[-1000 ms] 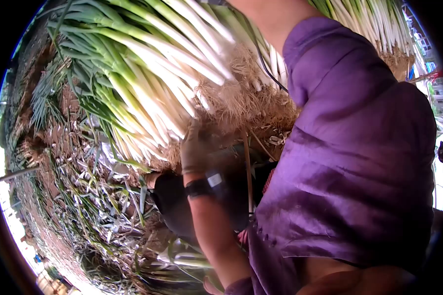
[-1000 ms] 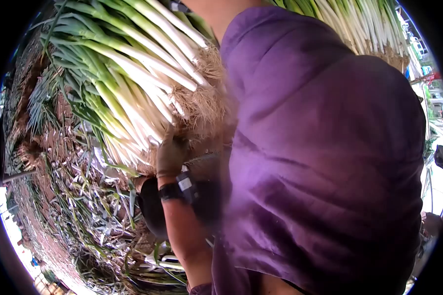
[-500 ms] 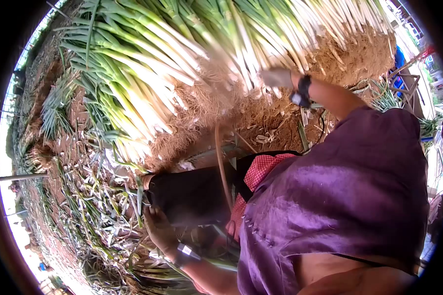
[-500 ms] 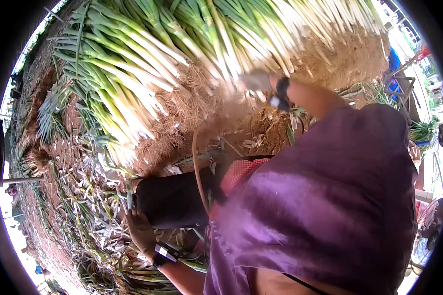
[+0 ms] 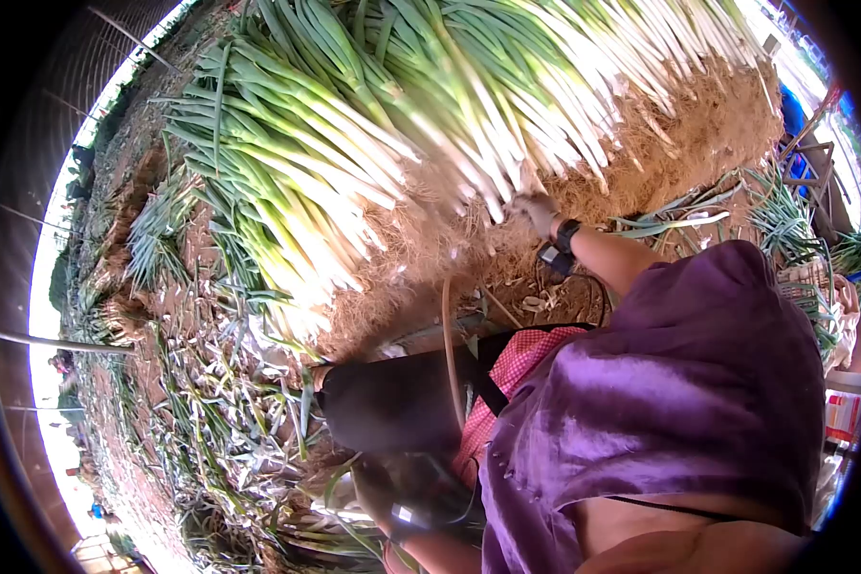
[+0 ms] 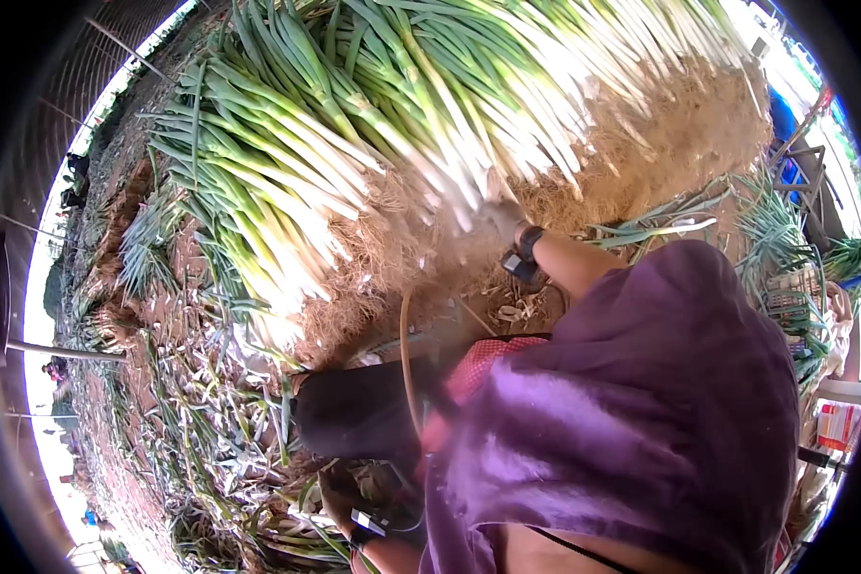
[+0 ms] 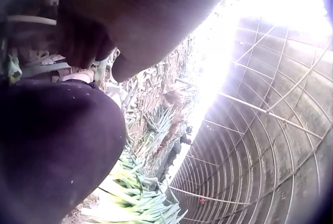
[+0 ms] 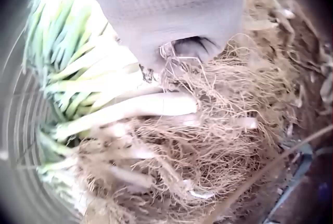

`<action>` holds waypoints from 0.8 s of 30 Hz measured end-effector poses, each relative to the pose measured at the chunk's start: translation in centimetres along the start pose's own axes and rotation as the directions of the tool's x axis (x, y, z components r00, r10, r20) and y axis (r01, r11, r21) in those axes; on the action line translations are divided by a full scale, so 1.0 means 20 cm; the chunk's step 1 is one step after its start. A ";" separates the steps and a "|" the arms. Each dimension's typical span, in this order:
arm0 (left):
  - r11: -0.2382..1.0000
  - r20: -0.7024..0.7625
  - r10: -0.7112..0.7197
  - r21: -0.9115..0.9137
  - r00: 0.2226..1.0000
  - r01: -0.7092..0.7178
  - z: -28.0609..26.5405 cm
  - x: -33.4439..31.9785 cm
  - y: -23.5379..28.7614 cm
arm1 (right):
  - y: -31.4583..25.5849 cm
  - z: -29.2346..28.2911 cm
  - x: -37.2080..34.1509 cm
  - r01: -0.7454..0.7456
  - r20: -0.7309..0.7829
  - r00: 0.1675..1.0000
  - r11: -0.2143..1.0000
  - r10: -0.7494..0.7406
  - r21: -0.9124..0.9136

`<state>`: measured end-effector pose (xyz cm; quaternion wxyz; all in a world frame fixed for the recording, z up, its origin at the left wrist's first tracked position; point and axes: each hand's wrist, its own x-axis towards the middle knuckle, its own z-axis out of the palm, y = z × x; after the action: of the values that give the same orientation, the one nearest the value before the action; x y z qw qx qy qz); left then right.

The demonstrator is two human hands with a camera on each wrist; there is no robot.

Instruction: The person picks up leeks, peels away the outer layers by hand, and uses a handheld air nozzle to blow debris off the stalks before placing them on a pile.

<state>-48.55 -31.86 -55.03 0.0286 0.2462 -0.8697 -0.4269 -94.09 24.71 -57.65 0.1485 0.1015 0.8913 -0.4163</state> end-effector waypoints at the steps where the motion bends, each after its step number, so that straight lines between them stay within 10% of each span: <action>1: 1.000 0.016 -0.002 0.030 1.000 0.001 -0.01 -0.01 0.01 | -0.11 -0.10 -0.04 -0.187 -0.015 0.980 0.944 0.198 0.271; 3: 0.991 -0.045 -0.129 0.037 0.991 0.131 0.00 -0.03 0.04 | -0.25 -0.24 -0.05 -0.045 -0.100 0.991 0.921 0.091 0.388; 7: 0.819 -0.103 -0.321 0.468 0.941 0.331 0.01 -0.05 0.32 | -0.43 -0.51 -0.08 -0.137 0.184 0.975 0.989 0.124 0.061; 8: 0.687 -0.143 -0.493 0.540 0.858 0.485 0.01 -0.04 0.32 | -0.30 -0.49 0.07 0.370 0.259 0.918 0.884 -0.301 -0.286; 10: 0.626 -0.177 -0.554 0.555 0.814 0.547 -0.01 -0.06 0.31 | -0.28 -0.43 0.16 0.547 0.388 0.836 0.629 -0.387 -0.552; 12: 0.643 -0.173 -0.555 0.531 0.814 0.552 -0.02 -0.08 0.32 | -0.61 -0.43 -0.08 0.023 0.218 0.967 0.806 0.132 -0.592; 17: 0.689 -0.133 -0.583 0.442 0.802 0.574 -0.15 -0.16 0.31 | -0.90 -0.25 -0.33 0.353 0.444 0.895 0.679 -0.043 -0.643; 19: 0.702 -0.094 -0.620 0.375 0.779 0.605 -0.24 -0.22 0.30 | -1.07 -0.14 -0.50 0.516 0.558 0.815 0.634 -0.157 -0.576; 22: 0.708 -0.020 -0.681 0.239 0.732 0.665 -0.36 -0.36 0.34 | -1.28 0.14 -0.67 0.894 0.710 0.427 0.380 -0.560 -0.237; 24: 0.689 0.011 -0.721 0.114 0.692 0.716 -0.43 -0.47 0.37 | -1.43 0.33 -0.80 0.902 0.707 0.288 0.432 -0.646 0.027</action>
<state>-41.10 -30.15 -42.54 -0.1770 0.5561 -0.7249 -0.3660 -86.61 0.69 -35.70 0.2227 -0.5298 0.7762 -0.2591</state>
